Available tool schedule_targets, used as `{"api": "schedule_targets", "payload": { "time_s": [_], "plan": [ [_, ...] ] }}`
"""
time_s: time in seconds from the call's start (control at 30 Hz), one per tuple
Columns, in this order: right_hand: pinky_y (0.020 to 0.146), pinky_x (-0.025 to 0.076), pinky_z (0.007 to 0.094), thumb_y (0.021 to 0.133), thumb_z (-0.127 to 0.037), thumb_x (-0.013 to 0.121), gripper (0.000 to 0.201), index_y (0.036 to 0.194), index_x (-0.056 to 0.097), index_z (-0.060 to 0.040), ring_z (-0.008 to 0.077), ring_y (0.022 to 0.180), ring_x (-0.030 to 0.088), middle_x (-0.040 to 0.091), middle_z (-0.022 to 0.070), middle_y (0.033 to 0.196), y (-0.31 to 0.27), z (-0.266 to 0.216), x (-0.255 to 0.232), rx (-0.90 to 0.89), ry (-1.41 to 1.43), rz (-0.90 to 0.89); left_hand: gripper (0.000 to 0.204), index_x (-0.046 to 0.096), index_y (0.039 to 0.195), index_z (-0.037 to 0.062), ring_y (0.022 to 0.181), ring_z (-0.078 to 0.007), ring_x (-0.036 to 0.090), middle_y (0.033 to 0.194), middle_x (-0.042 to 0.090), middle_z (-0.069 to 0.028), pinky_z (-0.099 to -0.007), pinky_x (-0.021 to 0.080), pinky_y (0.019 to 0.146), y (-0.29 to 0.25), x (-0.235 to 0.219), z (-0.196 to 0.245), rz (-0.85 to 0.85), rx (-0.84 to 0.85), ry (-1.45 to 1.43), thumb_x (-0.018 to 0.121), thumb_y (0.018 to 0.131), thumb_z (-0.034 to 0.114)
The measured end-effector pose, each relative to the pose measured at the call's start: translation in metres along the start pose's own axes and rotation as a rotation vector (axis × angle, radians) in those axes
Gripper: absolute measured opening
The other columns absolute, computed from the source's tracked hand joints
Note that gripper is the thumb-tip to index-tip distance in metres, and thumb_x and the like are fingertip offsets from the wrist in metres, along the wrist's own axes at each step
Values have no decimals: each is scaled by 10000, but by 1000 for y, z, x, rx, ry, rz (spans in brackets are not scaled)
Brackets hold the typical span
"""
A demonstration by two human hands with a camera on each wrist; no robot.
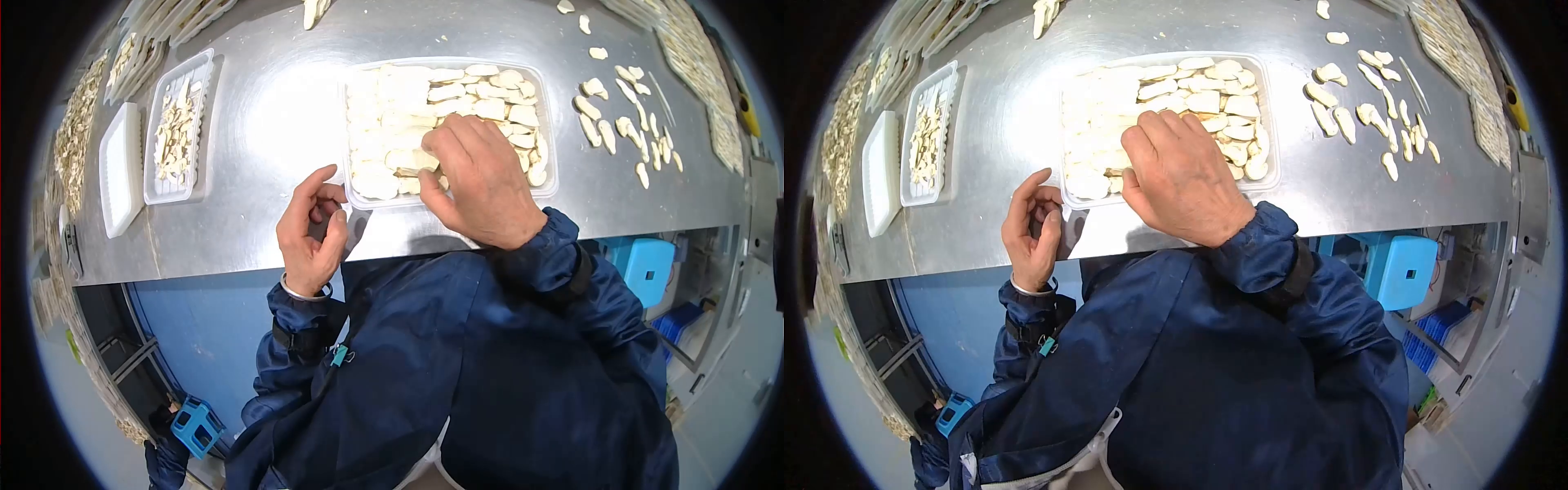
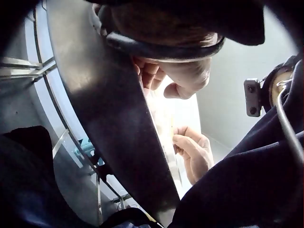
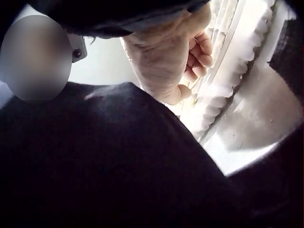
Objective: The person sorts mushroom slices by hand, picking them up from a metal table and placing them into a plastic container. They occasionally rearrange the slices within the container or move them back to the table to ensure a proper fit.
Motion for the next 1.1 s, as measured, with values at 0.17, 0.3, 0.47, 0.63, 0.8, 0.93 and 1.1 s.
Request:
{"api": "schedule_targets", "payload": {
  "time_s": [0.17, 0.3, 0.47, 0.63, 0.8, 0.93, 1.1],
  "plan": [
    [728, 424, 368, 698, -72, 651, 210, 850, 523, -6, 249, 807, 519, 489, 112, 822, 0, 1, 2, -3, -18, -17, 500, 556, 1252, -19, 686, -75, 485, 864, 644, -51, -218, 393, 639, 2, 0, 0, 47, 31, -2, 530, 753, -12],
    [726, 423, 367, 697, -77, 651, 214, 855, 524, -9, 248, 807, 518, 491, 109, 827, 0, 2, 4, -3, -27, -25, 473, 514, 1292, -24, 760, -72, 479, 893, 594, -52, -207, 378, 696, 1, 0, 1, -8, 15, 16, 491, 819, -15],
    [724, 420, 368, 696, -80, 654, 219, 856, 518, -18, 248, 820, 521, 493, 110, 838, 0, 2, 0, 5, -29, -1, 470, 507, 1299, -23, 771, -76, 486, 907, 593, -56, -205, 389, 709, -1, 0, -2, -3, 6, 12, 495, 829, -19],
    [688, 421, 375, 697, -61, 660, 224, 887, 544, -34, 281, 785, 542, 527, 115, 837, -12, 32, -59, 112, -68, 174, 496, 515, 1282, -42, 770, -99, 548, 907, 618, -80, -221, 447, 736, -1, 4, 0, 59, -39, -82, 474, 787, -55],
    [662, 451, 386, 747, -21, 650, 133, 859, 585, -52, 295, 728, 590, 580, 102, 817, -80, 130, -154, 386, -348, 388, 475, 487, 1317, -34, 745, -72, 497, 944, 586, -72, -202, 409, 680, -4, 3, -7, 29, -44, -98, 479, 842, -49],
    [657, 473, 424, 798, -64, 597, 52, 838, 619, -40, 338, 762, 616, 607, 152, 835, -169, 221, -220, 723, -593, 382, 443, 486, 1321, -25, 742, -66, 461, 948, 576, -53, -192, 367, 652, -3, 3, -6, 27, -25, -74, 511, 878, -2],
    [707, 490, 422, 798, -218, 614, 205, 890, 675, -46, 357, 828, 636, 660, 191, 891, -228, 283, -243, 1068, -568, 84, 433, 487, 1319, -25, 749, -72, 464, 948, 571, -57, -192, 365, 655, -3, 3, -5, 26, -10, -47, 517, 889, 18]
  ]
}}
Point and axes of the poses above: each hand's wrist, its own y-axis towards the middle knuckle, its own x-axis out of the palm, z = x × y, the point moved 5 cm from there along y, towards the middle knuckle
